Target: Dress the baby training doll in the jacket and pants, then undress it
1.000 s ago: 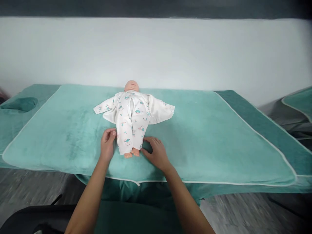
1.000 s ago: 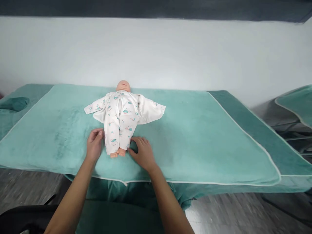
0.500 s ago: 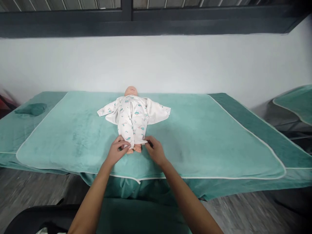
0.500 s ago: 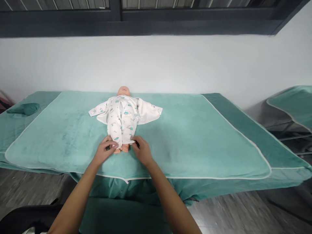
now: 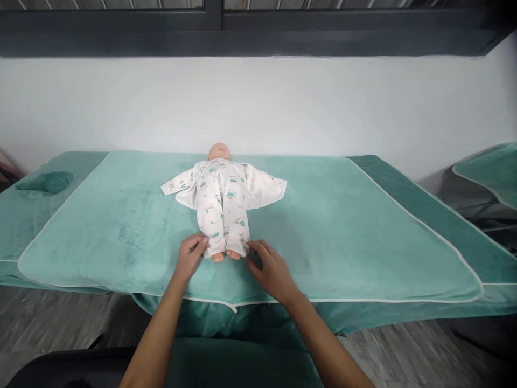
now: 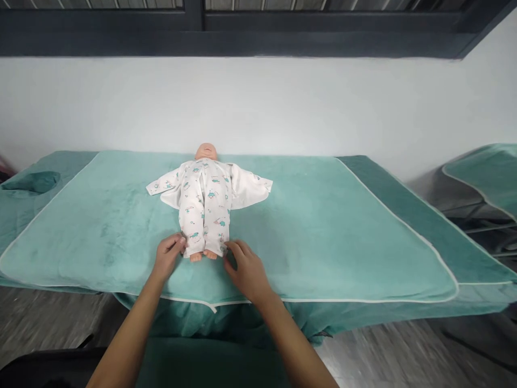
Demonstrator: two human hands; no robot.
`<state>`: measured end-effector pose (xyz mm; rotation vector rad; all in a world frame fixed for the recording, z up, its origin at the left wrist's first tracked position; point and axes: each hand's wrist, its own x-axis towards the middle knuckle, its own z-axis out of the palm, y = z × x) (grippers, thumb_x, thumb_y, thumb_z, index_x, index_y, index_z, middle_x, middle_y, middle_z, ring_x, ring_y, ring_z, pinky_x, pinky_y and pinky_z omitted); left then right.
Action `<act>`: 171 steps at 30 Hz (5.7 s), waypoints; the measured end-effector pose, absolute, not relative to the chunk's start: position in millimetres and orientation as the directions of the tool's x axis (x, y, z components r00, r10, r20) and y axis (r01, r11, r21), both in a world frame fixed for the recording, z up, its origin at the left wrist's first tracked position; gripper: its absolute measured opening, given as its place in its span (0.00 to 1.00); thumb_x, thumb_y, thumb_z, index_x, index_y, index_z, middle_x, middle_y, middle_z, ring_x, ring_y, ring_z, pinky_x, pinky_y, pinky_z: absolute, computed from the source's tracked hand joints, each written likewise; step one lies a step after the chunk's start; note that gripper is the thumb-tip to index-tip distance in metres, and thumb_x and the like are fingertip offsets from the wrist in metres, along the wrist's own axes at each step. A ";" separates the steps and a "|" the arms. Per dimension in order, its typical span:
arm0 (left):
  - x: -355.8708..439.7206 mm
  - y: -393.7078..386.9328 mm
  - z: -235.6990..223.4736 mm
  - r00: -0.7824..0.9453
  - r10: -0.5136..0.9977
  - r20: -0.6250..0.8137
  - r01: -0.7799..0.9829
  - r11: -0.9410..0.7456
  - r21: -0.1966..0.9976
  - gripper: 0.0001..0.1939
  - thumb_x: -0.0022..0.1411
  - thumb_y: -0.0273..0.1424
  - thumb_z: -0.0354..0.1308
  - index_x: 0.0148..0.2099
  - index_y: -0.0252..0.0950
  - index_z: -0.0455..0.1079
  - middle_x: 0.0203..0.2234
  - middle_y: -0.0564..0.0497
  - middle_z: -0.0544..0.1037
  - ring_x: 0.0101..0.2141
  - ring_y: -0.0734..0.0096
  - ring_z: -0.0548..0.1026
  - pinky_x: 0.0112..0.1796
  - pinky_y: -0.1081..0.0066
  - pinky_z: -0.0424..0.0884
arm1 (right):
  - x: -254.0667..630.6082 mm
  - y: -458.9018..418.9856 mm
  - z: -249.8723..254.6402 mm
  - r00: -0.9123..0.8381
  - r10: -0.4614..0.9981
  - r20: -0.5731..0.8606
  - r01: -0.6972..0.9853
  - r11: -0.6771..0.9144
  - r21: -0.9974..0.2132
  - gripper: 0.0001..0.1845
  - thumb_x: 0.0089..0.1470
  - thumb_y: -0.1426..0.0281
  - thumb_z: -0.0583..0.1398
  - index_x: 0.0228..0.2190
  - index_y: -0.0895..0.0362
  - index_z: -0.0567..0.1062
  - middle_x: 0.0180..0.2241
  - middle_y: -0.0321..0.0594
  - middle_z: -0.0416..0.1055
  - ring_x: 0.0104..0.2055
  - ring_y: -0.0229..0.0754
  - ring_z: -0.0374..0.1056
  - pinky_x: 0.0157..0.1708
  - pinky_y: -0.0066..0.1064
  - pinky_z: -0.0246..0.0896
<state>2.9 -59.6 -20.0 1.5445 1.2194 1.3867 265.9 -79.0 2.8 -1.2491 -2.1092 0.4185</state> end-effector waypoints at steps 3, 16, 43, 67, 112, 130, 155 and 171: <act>2.8 -61.4 -19.9 -0.082 0.964 0.255 0.134 -0.242 0.961 0.22 0.70 0.43 0.57 0.26 0.36 0.72 0.20 0.54 0.67 0.26 0.72 0.67 0.32 0.69 0.61 | 254.3 -75.7 7.4 -0.411 0.815 0.408 0.669 0.573 -0.472 0.16 0.62 0.72 0.60 0.51 0.56 0.73 0.49 0.48 0.75 0.49 0.52 0.73 0.44 0.42 0.71; 3.5 -63.1 -20.3 -0.101 0.968 0.230 0.124 -0.217 0.968 0.22 0.70 0.44 0.57 0.27 0.36 0.73 0.20 0.53 0.69 0.26 0.72 0.68 0.32 0.69 0.62 | 263.5 -77.4 36.5 -0.358 0.826 0.435 0.505 0.563 -0.654 0.12 0.64 0.74 0.56 0.47 0.54 0.73 0.35 0.40 0.75 0.34 0.42 0.72 0.34 0.33 0.68; 3.0 -62.6 -21.3 -0.084 0.960 0.268 0.187 -0.249 0.950 0.21 0.71 0.42 0.56 0.29 0.36 0.75 0.22 0.53 0.71 0.27 0.71 0.70 0.32 0.68 0.64 | 252.2 -93.5 -3.4 -0.098 0.969 0.227 0.421 0.247 -0.873 0.08 0.66 0.63 0.59 0.39 0.54 0.74 0.31 0.37 0.72 0.32 0.41 0.69 0.34 0.32 0.66; 52.3 -74.8 -17.1 0.207 0.826 0.525 0.718 -0.493 0.491 0.06 0.64 0.36 0.67 0.40 0.41 0.75 0.45 0.46 0.76 0.48 0.57 0.71 0.49 0.56 0.63 | 251.9 -69.6 -34.4 -0.071 0.992 0.107 0.349 0.126 -0.928 0.18 0.55 0.63 0.66 0.47 0.53 0.73 0.36 0.39 0.80 0.35 0.45 0.76 0.35 0.36 0.71; 35.8 -124.5 -21.3 -0.007 0.789 0.614 0.758 -0.397 0.518 0.16 0.67 0.24 0.61 0.56 0.39 0.70 0.44 0.45 0.73 0.46 0.62 0.75 0.46 0.64 0.76 | 268.1 -65.6 -41.8 -0.013 0.989 0.145 -0.217 0.139 -0.966 0.17 0.63 0.60 0.63 0.25 0.54 0.70 0.22 0.30 0.63 0.23 0.35 0.58 0.26 0.31 0.50; -4.8 -80.1 -15.1 -0.069 0.839 0.540 0.808 -0.270 0.524 0.04 0.70 0.32 0.57 0.44 0.40 0.72 0.40 0.46 0.78 0.44 0.58 0.75 0.47 0.58 0.73 | 259.7 -26.4 -17.8 0.017 0.992 0.129 0.154 0.125 -0.980 0.16 0.63 0.55 0.59 0.32 0.54 0.73 0.27 0.36 0.72 0.28 0.41 0.67 0.31 0.34 0.64; -8.0 63.8 -9.6 0.190 0.825 0.532 0.880 -0.384 0.281 0.12 0.69 0.35 0.55 0.46 0.34 0.75 0.44 0.38 0.79 0.51 0.50 0.74 0.63 0.43 0.58 | 230.7 85.0 -4.4 -0.549 0.768 0.330 0.715 0.636 -0.291 0.13 0.62 0.73 0.59 0.45 0.59 0.81 0.47 0.51 0.77 0.53 0.56 0.66 0.54 0.44 0.60; 1.6 55.0 5.3 0.156 0.814 0.560 0.879 -0.373 0.298 0.14 0.68 0.41 0.58 0.48 0.36 0.74 0.43 0.40 0.79 0.48 0.49 0.75 0.50 0.51 0.72 | 238.9 66.8 9.8 -0.315 0.832 0.455 0.165 0.521 -0.838 0.13 0.52 0.68 0.69 0.42 0.54 0.82 0.45 0.44 0.80 0.49 0.54 0.73 0.48 0.42 0.68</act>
